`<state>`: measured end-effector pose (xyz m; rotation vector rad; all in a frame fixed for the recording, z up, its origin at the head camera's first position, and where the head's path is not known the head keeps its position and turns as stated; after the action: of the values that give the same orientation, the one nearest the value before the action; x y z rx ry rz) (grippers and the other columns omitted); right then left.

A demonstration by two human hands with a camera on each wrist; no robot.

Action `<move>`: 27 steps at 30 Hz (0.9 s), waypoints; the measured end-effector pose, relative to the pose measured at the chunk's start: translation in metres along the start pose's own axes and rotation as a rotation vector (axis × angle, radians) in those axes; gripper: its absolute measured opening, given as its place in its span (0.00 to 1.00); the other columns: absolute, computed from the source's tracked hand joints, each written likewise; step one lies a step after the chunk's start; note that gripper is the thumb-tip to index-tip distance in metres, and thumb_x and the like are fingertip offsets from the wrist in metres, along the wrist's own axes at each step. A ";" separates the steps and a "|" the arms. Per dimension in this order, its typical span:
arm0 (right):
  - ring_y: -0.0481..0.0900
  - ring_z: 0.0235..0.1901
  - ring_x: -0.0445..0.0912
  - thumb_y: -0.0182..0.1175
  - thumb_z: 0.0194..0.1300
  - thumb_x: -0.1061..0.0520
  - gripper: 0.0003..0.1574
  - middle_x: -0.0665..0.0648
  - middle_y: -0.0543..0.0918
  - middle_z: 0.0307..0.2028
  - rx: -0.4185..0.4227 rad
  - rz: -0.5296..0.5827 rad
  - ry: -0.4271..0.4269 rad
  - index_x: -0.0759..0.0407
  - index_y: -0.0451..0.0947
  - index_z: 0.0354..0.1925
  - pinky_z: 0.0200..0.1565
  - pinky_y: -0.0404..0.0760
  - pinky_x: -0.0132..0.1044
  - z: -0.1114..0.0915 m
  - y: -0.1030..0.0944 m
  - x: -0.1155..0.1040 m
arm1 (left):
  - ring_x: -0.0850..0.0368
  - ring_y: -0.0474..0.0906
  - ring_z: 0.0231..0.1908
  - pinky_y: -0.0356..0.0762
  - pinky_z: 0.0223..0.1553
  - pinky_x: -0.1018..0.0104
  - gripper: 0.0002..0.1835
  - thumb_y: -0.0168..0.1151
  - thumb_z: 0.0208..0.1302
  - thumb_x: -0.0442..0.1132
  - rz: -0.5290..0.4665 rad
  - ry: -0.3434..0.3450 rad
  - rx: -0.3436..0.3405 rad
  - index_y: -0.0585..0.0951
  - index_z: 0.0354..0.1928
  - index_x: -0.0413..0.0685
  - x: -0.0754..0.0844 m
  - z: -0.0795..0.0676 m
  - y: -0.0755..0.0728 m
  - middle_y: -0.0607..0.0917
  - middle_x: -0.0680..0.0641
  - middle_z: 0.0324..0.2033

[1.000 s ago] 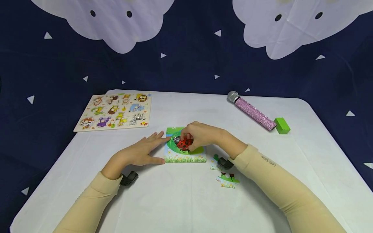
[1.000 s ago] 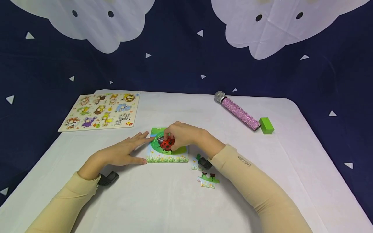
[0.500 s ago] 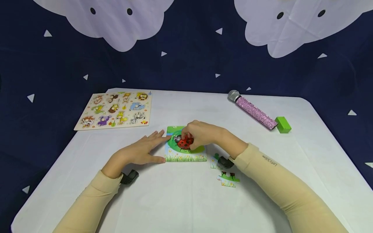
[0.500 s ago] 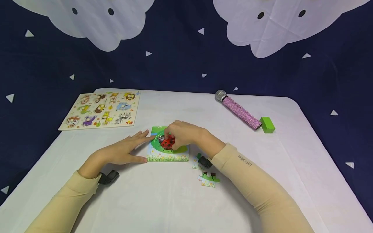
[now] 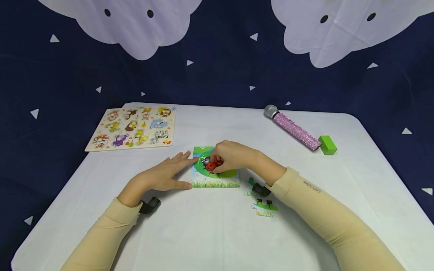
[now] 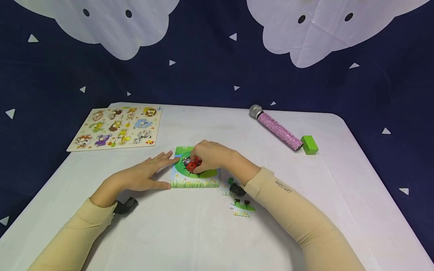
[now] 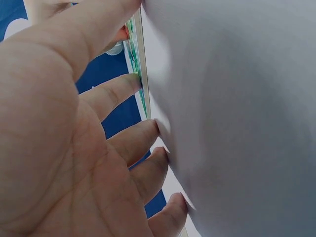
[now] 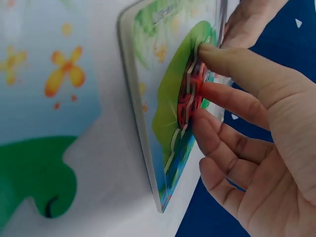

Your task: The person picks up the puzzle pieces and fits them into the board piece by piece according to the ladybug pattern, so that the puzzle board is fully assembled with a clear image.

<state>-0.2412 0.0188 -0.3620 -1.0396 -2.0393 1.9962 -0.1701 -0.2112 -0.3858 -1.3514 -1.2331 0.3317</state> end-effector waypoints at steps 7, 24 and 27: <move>0.84 0.37 0.42 0.77 0.66 0.51 0.18 0.52 0.91 0.39 -0.011 0.000 0.004 0.57 0.91 0.50 0.45 0.86 0.34 0.000 -0.001 0.000 | 0.30 0.42 0.86 0.42 0.80 0.21 0.48 0.68 0.72 0.60 -0.003 -0.006 -0.001 0.58 0.86 0.56 -0.001 0.000 0.000 0.48 0.35 0.86; 0.80 0.44 0.44 0.75 0.66 0.54 0.22 0.54 0.85 0.45 0.000 0.017 0.017 0.57 0.88 0.57 0.51 0.85 0.38 -0.005 0.004 0.007 | 0.28 0.42 0.85 0.43 0.79 0.20 0.49 0.69 0.71 0.62 -0.006 0.008 0.003 0.58 0.87 0.58 -0.003 0.001 0.001 0.48 0.35 0.86; 0.80 0.44 0.44 0.75 0.67 0.53 0.23 0.54 0.85 0.45 0.002 0.006 0.023 0.57 0.87 0.58 0.52 0.85 0.38 -0.005 0.005 0.007 | 0.28 0.42 0.85 0.42 0.78 0.19 0.51 0.69 0.69 0.66 -0.025 0.021 0.009 0.58 0.86 0.60 -0.004 0.000 0.002 0.48 0.35 0.86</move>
<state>-0.2421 0.0267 -0.3683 -1.0648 -2.0251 1.9797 -0.1710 -0.2133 -0.3891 -1.3275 -1.2285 0.3043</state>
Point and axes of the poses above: each hand's wrist, its own z-axis towards the middle knuckle, its own y-axis out of the palm, x = y × z, the point moved 3 cm from there along z, towards the middle knuckle
